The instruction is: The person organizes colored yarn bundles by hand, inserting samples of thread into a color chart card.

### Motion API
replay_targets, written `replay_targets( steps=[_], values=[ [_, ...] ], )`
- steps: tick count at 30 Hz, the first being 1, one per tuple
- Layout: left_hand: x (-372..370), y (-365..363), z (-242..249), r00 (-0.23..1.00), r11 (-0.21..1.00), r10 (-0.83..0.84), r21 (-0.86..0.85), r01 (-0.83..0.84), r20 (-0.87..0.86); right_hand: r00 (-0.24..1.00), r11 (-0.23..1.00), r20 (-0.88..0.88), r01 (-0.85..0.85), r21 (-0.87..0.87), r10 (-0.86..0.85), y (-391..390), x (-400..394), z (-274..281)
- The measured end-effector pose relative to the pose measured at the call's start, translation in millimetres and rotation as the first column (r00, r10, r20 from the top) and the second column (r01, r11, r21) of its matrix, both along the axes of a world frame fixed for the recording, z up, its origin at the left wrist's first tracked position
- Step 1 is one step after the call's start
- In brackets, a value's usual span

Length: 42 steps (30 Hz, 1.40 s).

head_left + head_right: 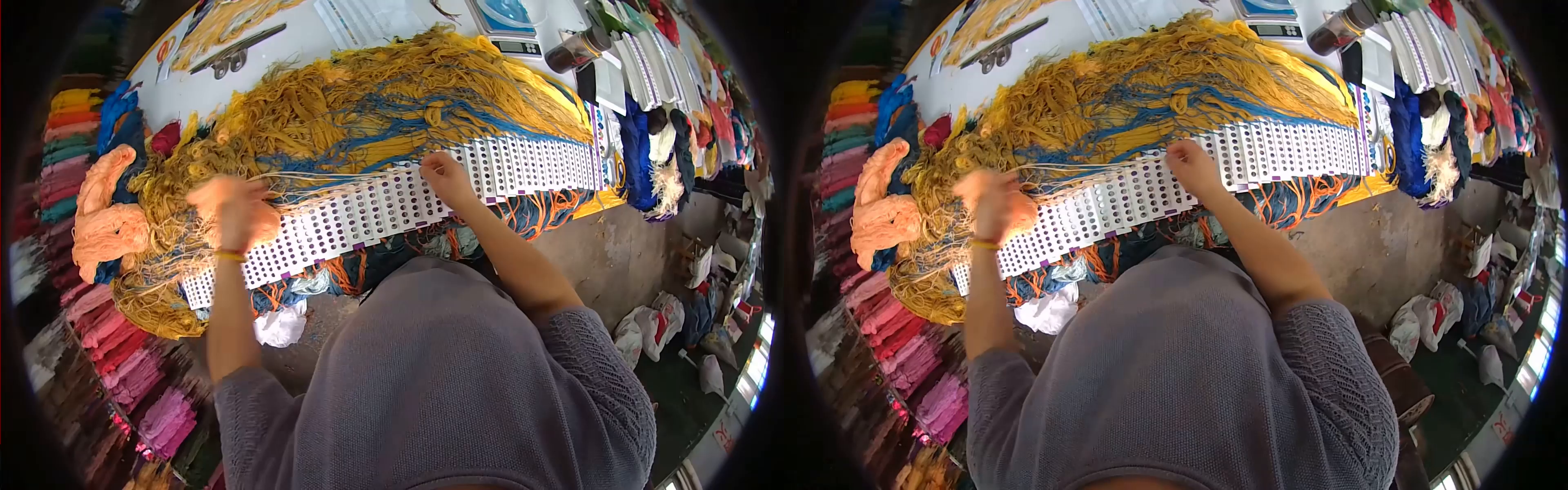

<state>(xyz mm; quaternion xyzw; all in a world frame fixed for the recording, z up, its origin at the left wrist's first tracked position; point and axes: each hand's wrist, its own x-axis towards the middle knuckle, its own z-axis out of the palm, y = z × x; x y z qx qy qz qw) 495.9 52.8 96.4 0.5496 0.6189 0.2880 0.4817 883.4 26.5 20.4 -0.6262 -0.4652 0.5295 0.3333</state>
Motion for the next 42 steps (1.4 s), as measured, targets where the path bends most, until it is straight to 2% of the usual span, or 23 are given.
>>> replay_targets(
  steps=[1,2,3,4,6,10,13,15,22,25,27,28,29,30,32,33,34,36,37,38,39,40,42],
  values=[
    [42.9,-8.0,-6.5,0.913,0.963,0.04,-0.26,0.073,0.407,0.998,0.999,-0.051,-0.037,-0.007,0.036,-3.4,-10.8,13.7],
    [96.4,-15.2,8.1,0.793,0.906,0.029,-0.35,0.236,0.609,0.993,0.995,-0.067,-0.091,0.043,0.093,-8.0,-21.8,25.5],
    [141.0,-23.2,3.3,0.687,0.823,0.221,-0.51,0.249,0.692,0.985,0.99,-0.103,-0.137,0.03,0.14,-11.4,-30.6,44.9],
    [177.1,-31.5,3.6,0.708,0.83,0.079,-0.44,0.344,0.702,0.973,0.983,-0.139,-0.185,0.019,0.185,-14.2,-37.5,59.2],
    [209.5,-36.0,4.6,0.652,0.777,0.271,-0.561,0.286,0.708,0.945,0.988,-0.288,-0.147,0.052,0.156,-19.2,-41.2,60.4],
    [204.7,-33.1,7.2,0.429,0.78,0.288,-0.469,0.413,0.856,0.924,0.998,-0.38,-0.052,-0.03,0.037,-22.5,-36.2,69.2],
    [201.0,-33.9,29.2,0.507,0.783,0.333,-0.533,0.322,0.795,0.923,0.997,-0.379,-0.059,0.047,0.072,-23.8,-38.2,77.0],
    [203.6,-35.6,31.3,0.455,0.781,0.356,-0.527,0.335,0.816,0.905,0.995,-0.424,-0.076,-0.067,0.041,-26.3,-39.1,86.8],
    [201.2,-37.4,18.0,0.383,0.794,0.344,-0.483,0.369,0.857,0.931,0.975,-0.326,-0.204,-0.087,0.166,-30.0,-37.4,83.4],
    [195.8,-34.7,11.7,0.469,0.815,0.317,-0.49,0.309,0.824,0.925,0.989,-0.352,-0.149,0.012,0.144,-29.4,-37.1,79.1],
    [195.6,-33.6,8.6,0.472,0.789,0.486,-0.601,0.125,0.736,0.98,0.978,-0.124,-0.132,0.162,0.153,-29.5,-35.7,80.5],
    [192.0,-32.4,4.2,0.438,0.779,0.524,-0.619,0.101,0.731,0.865,0.998,-0.5,-0.058,-0.017,0.042,-26.2,-33.5,90.1],
    [184.8,-30.9,-2.6,0.403,0.766,0.561,-0.637,0.078,0.723,0.617,0.976,-0.775,-0.054,-0.21,-0.133,-21.7,-29.7,102.0],
    [174.7,-28.7,-11.8,0.345,0.813,0.538,-0.581,0.029,0.769,0.392,0.924,-0.855,-0.03,-0.381,-0.34,-15.7,-27.0,120.9],
    [124.4,-23.4,-34.0,0.366,0.836,0.522,-0.547,-0.042,0.77,0.177,0.946,-0.947,-0.139,-0.293,-0.267,-7.2,2.5,122.3],
    [103.0,-25.2,-21.5,0.49,0.863,0.506,-0.422,-0.279,0.71,0.097,0.97,-0.982,-0.171,-0.174,-0.16,-1.9,22.5,127.8],
    [43.2,-15.3,-40.7,0.489,0.886,0.461,-0.417,-0.205,0.74,0.325,0.988,-0.939,-0.063,-0.138,-0.11,2.2,50.8,130.4],
    [-76.1,-13.2,-53.1,0.742,0.917,0.364,-0.078,-0.391,0.564,0.606,0.968,-0.783,0.25,0.021,-0.14,18.1,143.8,106.5],
    [-101.8,-14.9,-24.1,0.622,0.728,0.669,-0.19,-0.659,0.407,0.746,0.888,-0.58,0.452,0.08,-0.327,21.2,195.8,108.4],
    [-149.5,-18.0,-23.2,0.41,0.581,0.78,-0.303,-0.755,0.473,0.522,0.548,-0.365,0.836,0.038,-0.771,20.1,236.2,124.4],
    [-147.4,-23.5,1.4,0.34,0.51,0.813,-0.295,-0.808,0.472,0.41,0.368,-0.385,0.912,0.182,-0.827,13.3,290.0,121.7],
    [-140.3,-17.4,12.8,0.47,0.605,0.765,-0.242,-0.759,0.44,0.295,0.167,-0.422,0.934,0.314,-0.857,10.5,323.8,119.6],
    [-100.2,-9.7,7.0,0.651,0.793,0.597,-0.224,-0.566,0.469,0.525,0.35,-0.207,0.764,0.542,-0.826,16.2,284.9,119.8]
  ],
)
